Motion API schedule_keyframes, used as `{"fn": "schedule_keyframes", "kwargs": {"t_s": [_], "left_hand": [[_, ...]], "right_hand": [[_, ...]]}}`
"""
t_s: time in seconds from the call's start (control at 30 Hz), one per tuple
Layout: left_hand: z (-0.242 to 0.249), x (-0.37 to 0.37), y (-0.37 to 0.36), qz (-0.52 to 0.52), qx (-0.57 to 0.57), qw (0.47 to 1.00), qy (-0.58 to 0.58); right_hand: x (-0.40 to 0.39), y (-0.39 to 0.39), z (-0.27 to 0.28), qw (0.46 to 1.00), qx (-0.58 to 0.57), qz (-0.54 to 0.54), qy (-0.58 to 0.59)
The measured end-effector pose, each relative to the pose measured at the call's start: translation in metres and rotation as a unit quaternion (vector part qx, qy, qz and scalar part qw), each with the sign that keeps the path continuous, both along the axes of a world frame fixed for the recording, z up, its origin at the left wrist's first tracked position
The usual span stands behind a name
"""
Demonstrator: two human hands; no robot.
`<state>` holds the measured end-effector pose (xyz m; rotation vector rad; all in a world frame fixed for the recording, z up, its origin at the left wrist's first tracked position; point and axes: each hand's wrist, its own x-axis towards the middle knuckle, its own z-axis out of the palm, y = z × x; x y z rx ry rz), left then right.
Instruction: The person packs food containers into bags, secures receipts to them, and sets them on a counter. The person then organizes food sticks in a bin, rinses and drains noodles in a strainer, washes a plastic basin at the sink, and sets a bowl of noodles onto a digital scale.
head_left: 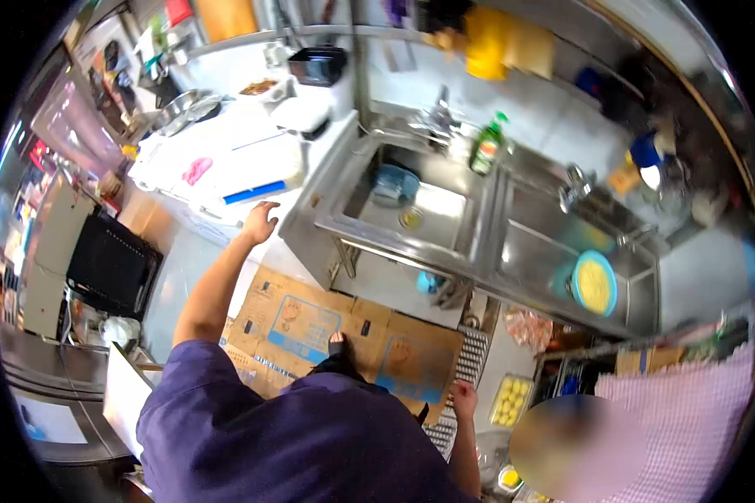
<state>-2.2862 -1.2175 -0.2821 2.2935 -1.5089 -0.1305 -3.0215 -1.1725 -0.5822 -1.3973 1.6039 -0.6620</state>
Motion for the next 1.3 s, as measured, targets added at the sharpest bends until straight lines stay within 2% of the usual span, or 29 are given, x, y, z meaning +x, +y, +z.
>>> {"fn": "schedule_keyframes", "kwargs": {"t_s": [0.03, 0.07, 0.1, 0.13, 0.17, 0.23, 0.33, 0.37, 0.43, 0.47, 0.53, 0.57, 0.6, 0.63, 0.67, 0.73, 0.77, 0.83, 0.97, 1.03, 1.07, 1.13, 1.17, 1.2, 1.23, 1.3], "left_hand": [[-0.021, 0.042, 0.003, 0.01, -0.044, 0.999, -0.012], [-0.024, 0.075, 0.003, 0.015, -0.073, 0.997, 0.023], [-0.026, 0.091, 0.012, 0.021, -0.092, 0.993, 0.064], [-0.019, 0.105, 0.016, 0.022, -0.119, 0.991, 0.055], [-0.001, 0.11, 0.017, 0.048, -0.124, 0.985, 0.107], [0.001, 0.149, 0.012, 0.031, -0.152, 0.983, 0.096], [-0.006, 0.199, -0.01, 0.024, -0.137, 0.989, 0.05], [-0.01, 0.218, -0.02, 0.018, -0.151, 0.987, 0.058], [-0.013, 0.256, -0.039, 0.014, -0.079, 0.995, 0.063], [-0.008, 0.267, -0.048, 0.026, -0.077, 0.994, 0.071], [0.015, 0.28, -0.064, -0.027, 0.006, 0.999, -0.023], [0.01, 0.293, -0.077, -0.021, 0.016, 1.0, -0.015], [0.009, 0.31, -0.094, -0.041, 0.104, 0.993, -0.036], [0.002, 0.324, -0.108, -0.06, 0.189, 0.979, -0.054], [-0.009, 0.335, -0.119, -0.06, 0.222, 0.972, -0.056], [-0.032, 0.358, -0.138, -0.078, 0.28, 0.954, -0.067], [-0.041, 0.364, -0.142, -0.083, 0.291, 0.95, -0.079], [-0.036, 0.372, -0.15, -0.099, 0.314, 0.942, -0.067], [-0.046, 0.391, -0.156, -0.114, 0.304, 0.943, -0.072], [-0.052, 0.401, -0.159, -0.131, 0.289, 0.948, -0.035], [-0.052, 0.402, -0.158, -0.13, 0.253, 0.957, -0.064], [-0.053, 0.408, -0.166, -0.148, 0.271, 0.95, -0.051], [-0.054, 0.409, -0.166, -0.139, 0.291, 0.946, -0.032], [-0.08, 0.413, -0.16, -0.143, 0.199, 0.967, -0.07], [-0.081, 0.415, -0.161, -0.158, 0.197, 0.965, -0.069], [-0.082, 0.415, -0.167, -0.157, 0.323, 0.933, 0.0]], "right_hand": [[0.047, -0.029, 0.036, 0.995, -0.066, 0.064, 0.047], [0.114, -0.061, 0.102, 0.979, -0.127, 0.127, 0.096], [0.173, -0.089, 0.156, 0.973, -0.066, 0.171, 0.14], [0.23, -0.114, 0.193, 0.959, -0.065, 0.235, 0.147], [0.277, -0.137, 0.207, 0.941, -0.126, 0.282, 0.135], [0.389, -0.181, 0.249, 0.889, -0.177, 0.405, 0.122], [0.554, -0.222, 0.331, 0.845, -0.22, 0.485, 0.044], [0.604, -0.234, 0.334, 0.829, -0.244, 0.501, 0.04], [0.69, -0.259, 0.332, 0.801, -0.279, 0.529, 0.012], [0.729, -0.267, 0.326, 0.792, -0.28, 0.542, 0.004], [0.795, -0.27, 0.316, 0.74, -0.36, 0.565, 0.064], [0.827, -0.271, 0.303, 0.74, -0.348, 0.573, 0.062], [0.859, -0.277, 0.294, 0.713, -0.358, 0.596, 0.092], [0.882, -0.281, 0.29, 0.681, -0.37, 0.62, 0.122], [0.902, -0.289, 0.285, 0.677, -0.369, 0.626, 0.116], [0.928, -0.292, 0.278, 0.633, -0.331, 0.653, 0.253], [0.944, -0.303, 0.244, 0.611, -0.311, 0.671, 0.283], [0.953, -0.303, 0.273, 0.592, -0.291, 0.669, 0.343], [0.981, -0.306, 0.255, 0.621, -0.277, 0.656, 0.329], [0.991, -0.307, 0.249, 0.621, -0.244, 0.662, 0.341], [0.994, -0.306, 0.246, 0.635, -0.232, 0.651, 0.346], [1.004, -0.311, 0.238, 0.609, -0.23, 0.656, 0.382], [1.005, -0.311, 0.233, 0.621, -0.219, 0.645, 0.388], [1.005, -0.312, 0.226, 0.638, -0.221, 0.641, 0.366], [1.005, -0.313, 0.217, 0.653, -0.225, 0.637, 0.342], [1.006, -0.314, 0.202, 0.67, -0.238, 0.617, 0.337]]}}
